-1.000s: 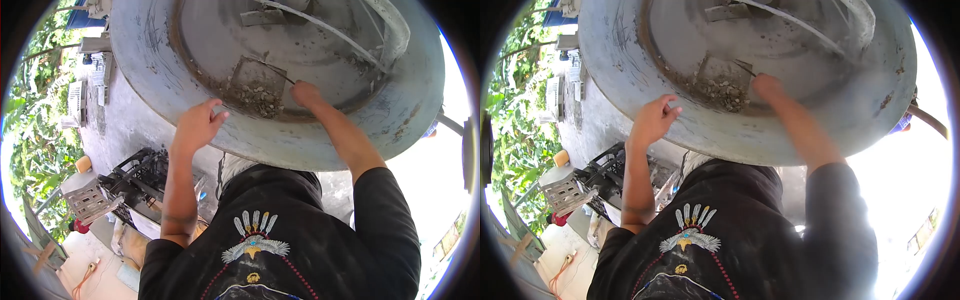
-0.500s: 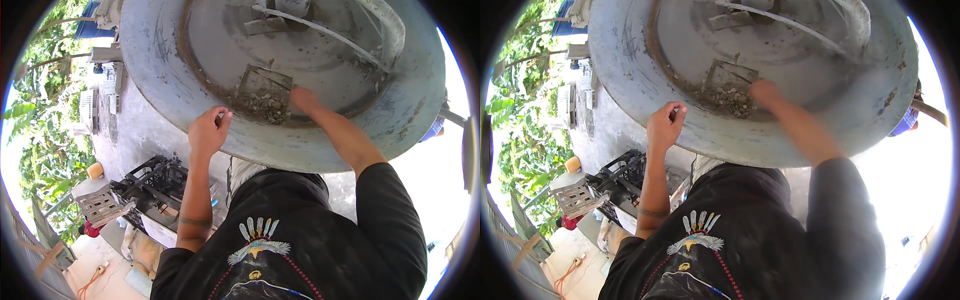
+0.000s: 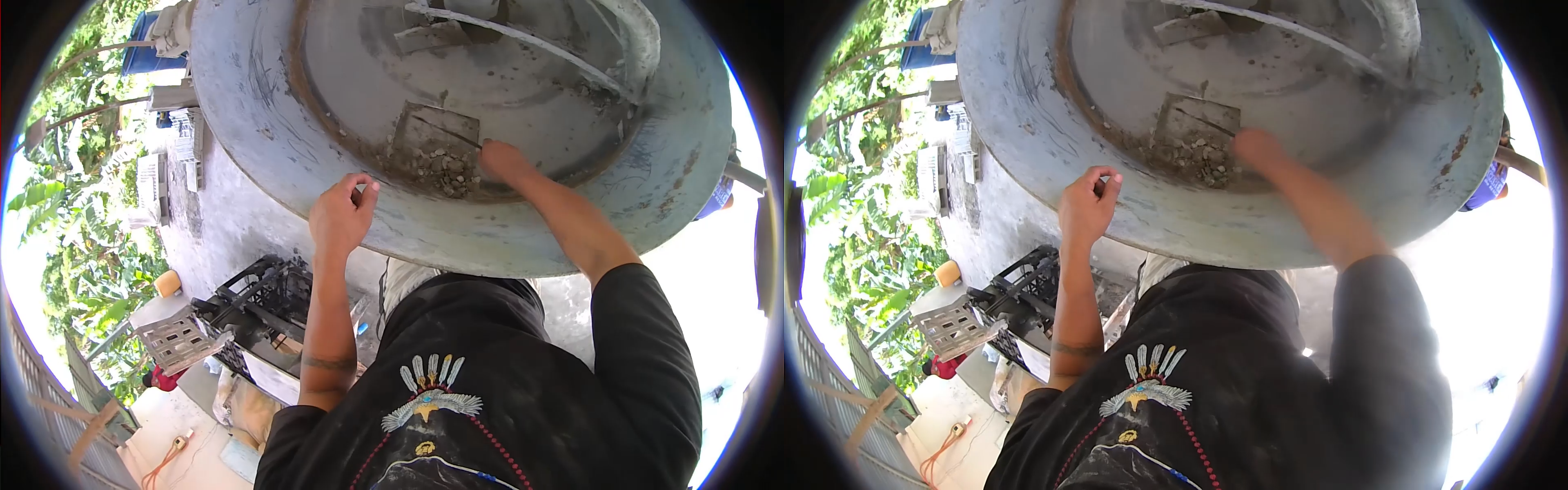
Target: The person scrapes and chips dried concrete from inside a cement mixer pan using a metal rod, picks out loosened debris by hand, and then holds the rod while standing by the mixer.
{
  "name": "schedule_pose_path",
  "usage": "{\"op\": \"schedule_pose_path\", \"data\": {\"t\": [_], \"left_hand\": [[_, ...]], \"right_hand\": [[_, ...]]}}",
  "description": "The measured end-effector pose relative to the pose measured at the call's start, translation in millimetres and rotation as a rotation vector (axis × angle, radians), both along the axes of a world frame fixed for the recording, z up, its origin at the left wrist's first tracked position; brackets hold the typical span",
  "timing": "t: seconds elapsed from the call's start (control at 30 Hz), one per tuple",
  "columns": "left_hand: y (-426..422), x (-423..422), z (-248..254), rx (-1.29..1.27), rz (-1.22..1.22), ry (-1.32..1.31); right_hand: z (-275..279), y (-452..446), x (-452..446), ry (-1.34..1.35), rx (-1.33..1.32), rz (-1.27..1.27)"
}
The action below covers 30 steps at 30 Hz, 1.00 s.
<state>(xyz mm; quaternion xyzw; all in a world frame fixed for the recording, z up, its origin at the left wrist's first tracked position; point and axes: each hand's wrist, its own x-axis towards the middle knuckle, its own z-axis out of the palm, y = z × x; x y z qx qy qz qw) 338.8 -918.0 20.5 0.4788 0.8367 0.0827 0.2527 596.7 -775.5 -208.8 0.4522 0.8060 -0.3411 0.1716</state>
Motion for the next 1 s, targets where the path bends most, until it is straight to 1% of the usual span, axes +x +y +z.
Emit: {"op": "schedule_pose_path", "data": {"t": [0.03, 0.07, 0.1, 0.13, 0.2, 0.23, 0.27, 0.3, 0.33, 0.37, 0.43, 0.47, 0.5, 0.53, 0.6, 0.63, 0.67, 0.7, 0.73, 0.77, 0.8, 0.83, 0.9, 0.93, 1.0], "left_hand": [[-1.8, 1.9, 0.4, -0.007, 0.001, -0.009], [0.6, 2.6, 1.8, -0.011, 0.006, -0.005], [2.3, 2.4, 2.7, -0.015, 0.012, 0.003], [2.7, 2.0, 2.2, -0.014, 0.010, 0.004], [1.3, 0.5, 2.0, -0.022, -0.002, -0.005], [-0.8, 1.0, 2.6, -0.028, -0.005, -0.003], [0.0, 1.2, 2.3, -0.028, -0.003, -0.009], [0.9, 0.9, 2.5, -0.029, 0.000, -0.012], [0.5, 0.8, 2.6, -0.033, 0.000, -0.007], [-0.8, 0.6, 2.5, -0.037, 0.002, 0.001], [2.1, -0.4, 2.2, -0.033, 0.005, 0.003], [2.9, 0.6, 4.0, -0.042, 0.009, 0.013], [3.8, 2.5, 4.7, -0.052, 0.012, 0.021], [4.6, 3.3, 4.6, -0.051, 0.012, 0.017], [5.3, 2.3, 5.6, -0.058, 0.015, 0.008], [4.3, 1.4, 6.0, -0.064, 0.012, 0.011], [3.6, 1.2, 5.5, -0.063, 0.005, 0.009], [4.9, 1.1, 3.9, -0.055, -0.002, 0.006], [7.3, 0.9, 1.9, -0.051, -0.003, 0.010], [7.0, 0.4, 0.7, -0.045, -0.005, 0.008], [4.0, -1.1, 1.2, -0.048, -0.010, 0.004], [2.6, -0.9, 2.3, -0.055, -0.007, 0.002], [6.5, 1.8, 3.3, -0.053, 0.021, 0.019], [7.7, 2.8, 2.5, -0.049, 0.028, 0.017], [7.4, 2.0, 3.9, -0.055, 0.034, 0.004]], "right_hand": [[25.8, -4.8, -5.3, -0.009, -0.007, 0.001], [56.5, -3.7, -15.4, 0.004, -0.038, 0.064], [71.4, -2.6, -21.2, 0.020, -0.070, 0.127], [66.5, -2.2, -22.9, 0.022, -0.070, 0.125], [40.8, -3.3, -34.3, 0.077, -0.063, 0.126], [9.2, -5.4, -30.4, 0.079, -0.068, 0.122], [-34.0, -1.8, -20.0, 0.020, 0.070, 0.133], [-56.7, 1.1, -15.8, -0.039, 0.207, 0.144], [-56.1, 1.3, -17.9, -0.033, 0.204, 0.144], [-51.1, 1.8, -19.4, -0.054, 0.166, 0.178], [-17.2, 8.6, -23.0, -0.082, 0.137, 0.213], [25.5, 1.7, -32.6, -0.037, 0.061, 0.128], [48.6, -2.9, -36.1, 0.006, -0.015, 0.041], [47.8, -3.1, -34.7, 0.002, -0.014, 0.041], [36.9, -5.9, -36.1, 0.092, 0.058, 0.192], [8.3, -5.1, -29.6, 0.095, 0.052, 0.189], [-41.8, 1.2, -15.6, 0.100, 0.219, 0.231], [-69.7, 8.9, -8.5, 0.102, 0.391, 0.273], [-72.0, 16.4, -11.5, 0.106, 0.396, 0.272], [-70.6, 19.6, -16.8, 0.027, 0.294, 0.244], [-58.3, 16.4, -22.7, -0.055, 0.181, 0.214], [-44.8, 10.3, -26.0, -0.055, 0.174, 0.217], [27.5, 1.0, -38.1, 0.086, 0.099, 0.102], [43.7, -0.3, -41.2, 0.084, 0.103, 0.109], [59.8, -5.8, -48.3, 0.159, 0.114, 0.339]]}}
